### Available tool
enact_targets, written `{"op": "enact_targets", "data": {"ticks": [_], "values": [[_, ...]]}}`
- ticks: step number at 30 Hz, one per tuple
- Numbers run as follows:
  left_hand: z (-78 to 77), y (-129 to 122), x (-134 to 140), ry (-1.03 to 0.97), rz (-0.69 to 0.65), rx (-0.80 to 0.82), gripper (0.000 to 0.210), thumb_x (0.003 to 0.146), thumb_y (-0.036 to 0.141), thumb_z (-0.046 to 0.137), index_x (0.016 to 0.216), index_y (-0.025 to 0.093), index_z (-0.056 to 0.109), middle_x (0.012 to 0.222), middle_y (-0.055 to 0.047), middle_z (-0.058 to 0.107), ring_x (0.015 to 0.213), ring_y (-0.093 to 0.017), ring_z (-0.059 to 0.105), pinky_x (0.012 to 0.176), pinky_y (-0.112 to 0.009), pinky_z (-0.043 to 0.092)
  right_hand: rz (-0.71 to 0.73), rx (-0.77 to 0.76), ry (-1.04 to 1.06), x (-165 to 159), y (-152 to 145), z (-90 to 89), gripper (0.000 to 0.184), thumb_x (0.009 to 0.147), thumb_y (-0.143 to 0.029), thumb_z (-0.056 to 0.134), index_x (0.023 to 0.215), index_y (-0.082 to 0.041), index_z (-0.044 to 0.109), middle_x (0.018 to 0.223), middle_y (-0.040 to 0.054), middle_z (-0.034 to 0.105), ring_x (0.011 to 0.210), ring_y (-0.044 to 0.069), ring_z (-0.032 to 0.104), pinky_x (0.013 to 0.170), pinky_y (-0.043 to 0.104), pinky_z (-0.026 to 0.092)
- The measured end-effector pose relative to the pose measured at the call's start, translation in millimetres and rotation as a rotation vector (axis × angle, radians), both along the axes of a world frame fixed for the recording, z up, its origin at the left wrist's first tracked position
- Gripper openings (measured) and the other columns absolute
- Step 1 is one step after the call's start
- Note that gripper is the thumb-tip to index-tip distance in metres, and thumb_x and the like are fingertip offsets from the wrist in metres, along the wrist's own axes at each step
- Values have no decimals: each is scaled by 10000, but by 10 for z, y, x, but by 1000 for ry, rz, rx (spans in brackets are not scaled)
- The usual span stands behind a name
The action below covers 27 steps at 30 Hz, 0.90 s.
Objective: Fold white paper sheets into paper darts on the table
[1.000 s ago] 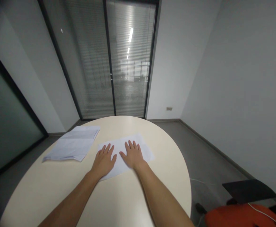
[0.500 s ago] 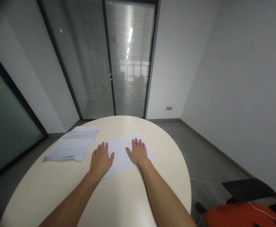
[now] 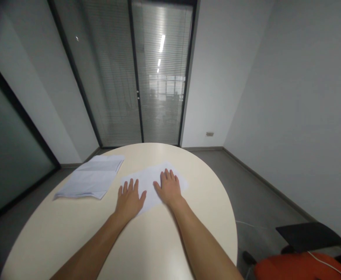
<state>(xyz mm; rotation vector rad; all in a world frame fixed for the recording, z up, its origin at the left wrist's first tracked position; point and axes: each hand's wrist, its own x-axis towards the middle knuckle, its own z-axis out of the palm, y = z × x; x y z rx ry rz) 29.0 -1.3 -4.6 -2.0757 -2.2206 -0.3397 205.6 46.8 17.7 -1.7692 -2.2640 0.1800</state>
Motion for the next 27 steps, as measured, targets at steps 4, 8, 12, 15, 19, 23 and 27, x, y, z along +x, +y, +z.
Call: {"op": "enact_targets", "data": {"ticks": [4, 8, 12, 15, 19, 23, 27], "values": [[67, 9, 3, 8, 58, 27, 662, 985, 440, 426, 1516, 45, 430, 1597, -253, 393, 1501, -431, 320, 1219, -562, 222, -1, -104, 2, -99, -93, -22, 861, 996, -652, 343, 1611, -56, 263, 1690, 186, 180, 1563, 405, 118, 1238, 566, 114], [67, 34, -13, -26, -12, 9, 632, 993, 357, 409, 1536, 35, 386, 1632, -241, 331, 1530, -391, 277, 1218, -532, 248, 26, -170, 2, -90, -120, 2, 867, 996, -648, 334, 1621, -57, 229, 1697, 171, 148, 1572, 393, 85, 1247, 569, 78], [10, 59, -35, -41, -31, -5, 623, 1007, 378, 396, 1542, 60, 380, 1627, -228, 353, 1509, -373, 331, 1203, -511, 281, 48, -180, 13, -61, -122, 42, 848, 1002, -638, 325, 1623, -68, 232, 1700, 159, 137, 1575, 387, 72, 1249, 565, 77], [-10, 71, -57, -23, -33, 2, 613, 1012, 411, 388, 1515, 63, 431, 1597, -227, 409, 1488, -371, 370, 1189, -494, 305, 62, -194, 15, -53, -108, 32, 839, 1008, -635, 310, 1626, -76, 226, 1702, 152, 131, 1577, 379, 58, 1251, 559, 69], [-6, 82, -72, -14, -35, 27, 593, 1008, 411, 406, 1488, 70, 479, 1569, -215, 459, 1455, -360, 420, 1164, -475, 341, 91, -193, 30, -30, -69, -15, 822, 1011, -624, 322, 1627, -88, 227, 1704, 157, 120, 1581, 363, 47, 1254, 550, 47], [-12, 81, -65, -23, -29, 45, 606, 991, 430, 456, 1484, 77, 487, 1560, -212, 471, 1451, -360, 424, 1161, -474, 344, 139, -199, 61, -8, -51, -6, 803, 1013, -599, 358, 1623, -90, 242, 1700, 168, 132, 1580, 363, 55, 1254, 558, 46], [-14, 83, -69, -60, -27, 73, 631, 977, 437, 487, 1480, 56, 473, 1545, -231, 482, 1441, -370, 432, 1155, -487, 351, 219, -189, 117, -3, -59, 43, 732, 1025, -552, 379, 1604, -109, 310, 1682, 175, 219, 1572, 360, 129, 1249, 575, 92]]}}
